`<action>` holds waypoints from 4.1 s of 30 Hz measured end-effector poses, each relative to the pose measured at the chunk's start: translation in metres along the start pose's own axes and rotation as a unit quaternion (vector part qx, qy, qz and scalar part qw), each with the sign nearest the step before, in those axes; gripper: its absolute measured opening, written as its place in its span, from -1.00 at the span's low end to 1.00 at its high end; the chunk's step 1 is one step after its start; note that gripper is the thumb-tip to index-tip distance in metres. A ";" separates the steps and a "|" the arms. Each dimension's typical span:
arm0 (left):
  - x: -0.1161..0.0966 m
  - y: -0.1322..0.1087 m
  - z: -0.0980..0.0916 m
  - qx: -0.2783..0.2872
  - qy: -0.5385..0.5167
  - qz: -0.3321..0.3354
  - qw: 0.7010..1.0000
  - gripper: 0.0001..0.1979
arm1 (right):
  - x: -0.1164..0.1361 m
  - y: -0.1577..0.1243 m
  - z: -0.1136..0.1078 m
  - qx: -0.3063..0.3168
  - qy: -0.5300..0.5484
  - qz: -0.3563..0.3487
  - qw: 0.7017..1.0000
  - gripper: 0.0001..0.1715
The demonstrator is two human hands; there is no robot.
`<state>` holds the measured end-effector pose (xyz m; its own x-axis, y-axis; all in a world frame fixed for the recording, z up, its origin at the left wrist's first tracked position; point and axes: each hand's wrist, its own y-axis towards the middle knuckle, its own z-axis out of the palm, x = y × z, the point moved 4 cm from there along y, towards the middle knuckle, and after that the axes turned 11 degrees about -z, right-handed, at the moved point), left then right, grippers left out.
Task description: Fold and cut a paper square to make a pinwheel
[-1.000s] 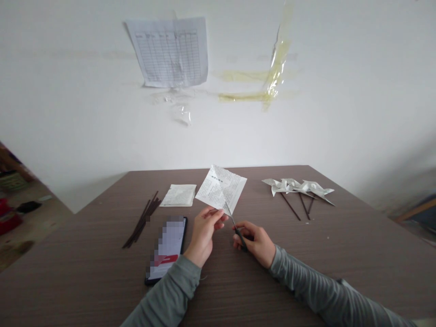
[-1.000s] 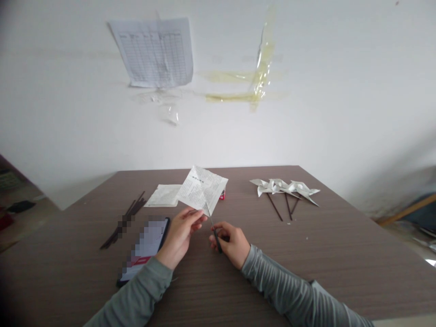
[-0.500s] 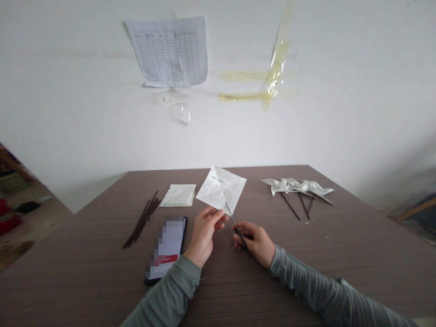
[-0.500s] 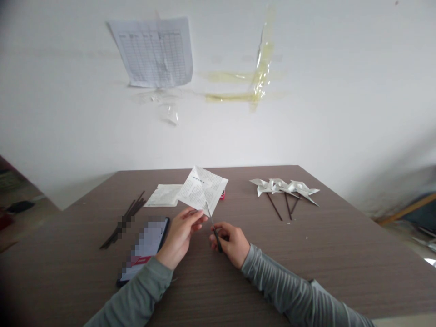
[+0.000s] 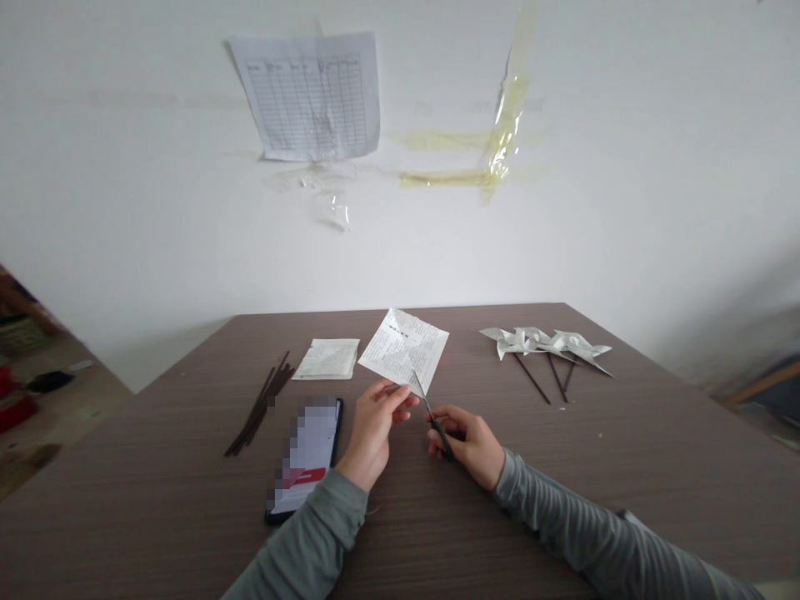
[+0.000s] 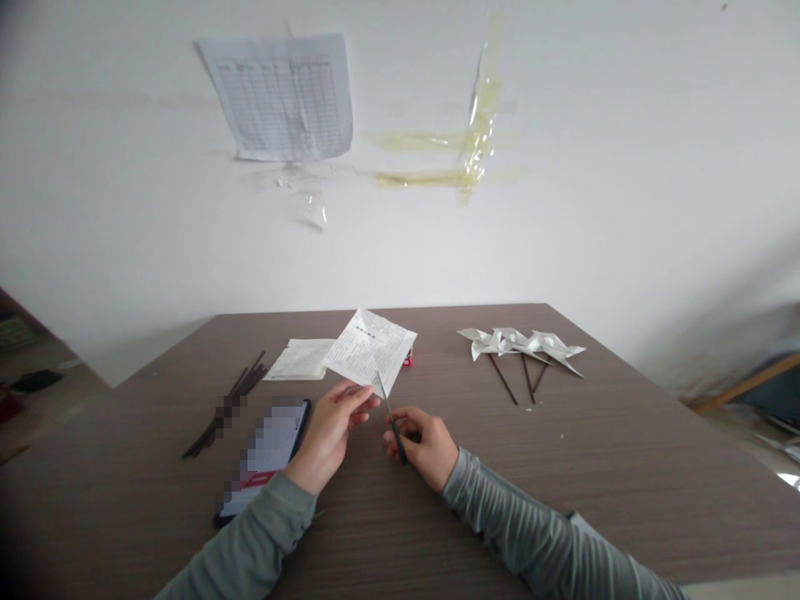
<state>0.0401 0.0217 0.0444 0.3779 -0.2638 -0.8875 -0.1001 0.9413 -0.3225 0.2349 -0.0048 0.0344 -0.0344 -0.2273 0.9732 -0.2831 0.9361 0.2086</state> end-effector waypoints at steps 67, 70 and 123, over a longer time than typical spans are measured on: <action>-0.005 -0.004 0.003 0.000 0.010 0.012 1.000 -0.61 | 0.004 0.000 -0.002 -0.006 -0.017 -0.020 1.000 -0.23; -0.005 -0.004 0.003 -0.001 0.009 0.014 1.000 -0.63 | 0.006 0.000 -0.002 -0.005 -0.025 -0.020 0.999 -0.23; -0.005 -0.007 0.006 0.003 0.035 0.004 0.999 -0.68 | 0.013 0.001 -0.001 -0.012 -0.025 -0.004 1.000 -0.12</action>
<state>0.0444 0.0180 0.0532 0.3127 -0.2701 -0.9107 -0.0970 0.9446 -0.3134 0.2349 -0.0069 0.0471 -0.0794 -0.2481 0.9655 -0.2607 0.9400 0.2201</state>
